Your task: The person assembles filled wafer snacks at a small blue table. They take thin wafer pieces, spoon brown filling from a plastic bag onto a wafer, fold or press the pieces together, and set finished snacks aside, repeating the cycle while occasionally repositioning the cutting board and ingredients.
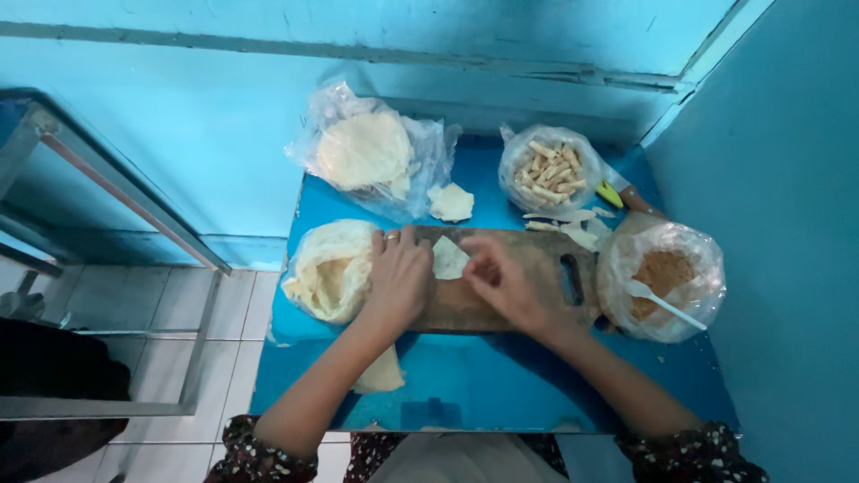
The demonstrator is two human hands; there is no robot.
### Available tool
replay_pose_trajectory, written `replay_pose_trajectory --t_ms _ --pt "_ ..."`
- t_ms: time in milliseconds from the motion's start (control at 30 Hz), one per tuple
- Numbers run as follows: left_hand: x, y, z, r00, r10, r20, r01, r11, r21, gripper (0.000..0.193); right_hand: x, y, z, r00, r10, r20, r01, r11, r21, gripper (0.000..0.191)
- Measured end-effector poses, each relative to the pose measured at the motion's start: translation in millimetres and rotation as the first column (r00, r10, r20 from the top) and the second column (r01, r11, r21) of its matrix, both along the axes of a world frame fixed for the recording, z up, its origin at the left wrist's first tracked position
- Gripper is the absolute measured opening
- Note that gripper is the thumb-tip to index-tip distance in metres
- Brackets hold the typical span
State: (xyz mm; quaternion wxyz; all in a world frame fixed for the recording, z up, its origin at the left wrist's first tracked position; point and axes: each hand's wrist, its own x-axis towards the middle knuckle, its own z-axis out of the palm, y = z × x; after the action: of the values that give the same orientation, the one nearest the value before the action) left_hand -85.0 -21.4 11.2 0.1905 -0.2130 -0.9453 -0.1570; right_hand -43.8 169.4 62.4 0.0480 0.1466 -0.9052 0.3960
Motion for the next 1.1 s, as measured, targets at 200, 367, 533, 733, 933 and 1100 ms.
replay_pose_trajectory --t_ms 200,367,533,733,933,1100 --pt "6.6 10.4 -4.0 1.000 0.008 0.018 -0.009 0.998 0.065 0.022 -11.9 -11.8 -6.1 0.978 0.084 -0.193 -0.086 0.996 -0.007 0.038" --pt "11.0 7.8 3.2 0.998 -0.066 -0.019 0.069 0.978 0.197 0.041 8.0 14.3 1.0 0.919 0.060 -0.390 -0.052 0.998 0.031 0.032" --pt "12.9 1.3 6.4 0.991 -0.108 0.082 0.089 0.973 0.211 0.044 81.0 122.7 64.7 0.828 -0.160 -0.537 0.406 0.833 0.376 0.029" --pt "2.9 7.0 8.3 0.966 -0.154 0.208 0.082 0.944 0.318 0.039 126.9 174.5 49.2 0.890 -0.368 -0.269 0.438 0.529 0.727 0.032" --pt "-0.6 26.5 7.4 0.947 -0.114 0.301 0.032 0.964 0.264 0.034 111.6 193.0 46.6 0.863 -0.283 -0.419 0.501 0.584 0.638 0.015" --pt "20.0 15.3 5.4 0.889 -0.147 0.434 0.004 0.950 0.314 0.027 92.3 194.5 49.4 0.852 -0.353 -0.386 0.522 0.625 0.580 0.029"
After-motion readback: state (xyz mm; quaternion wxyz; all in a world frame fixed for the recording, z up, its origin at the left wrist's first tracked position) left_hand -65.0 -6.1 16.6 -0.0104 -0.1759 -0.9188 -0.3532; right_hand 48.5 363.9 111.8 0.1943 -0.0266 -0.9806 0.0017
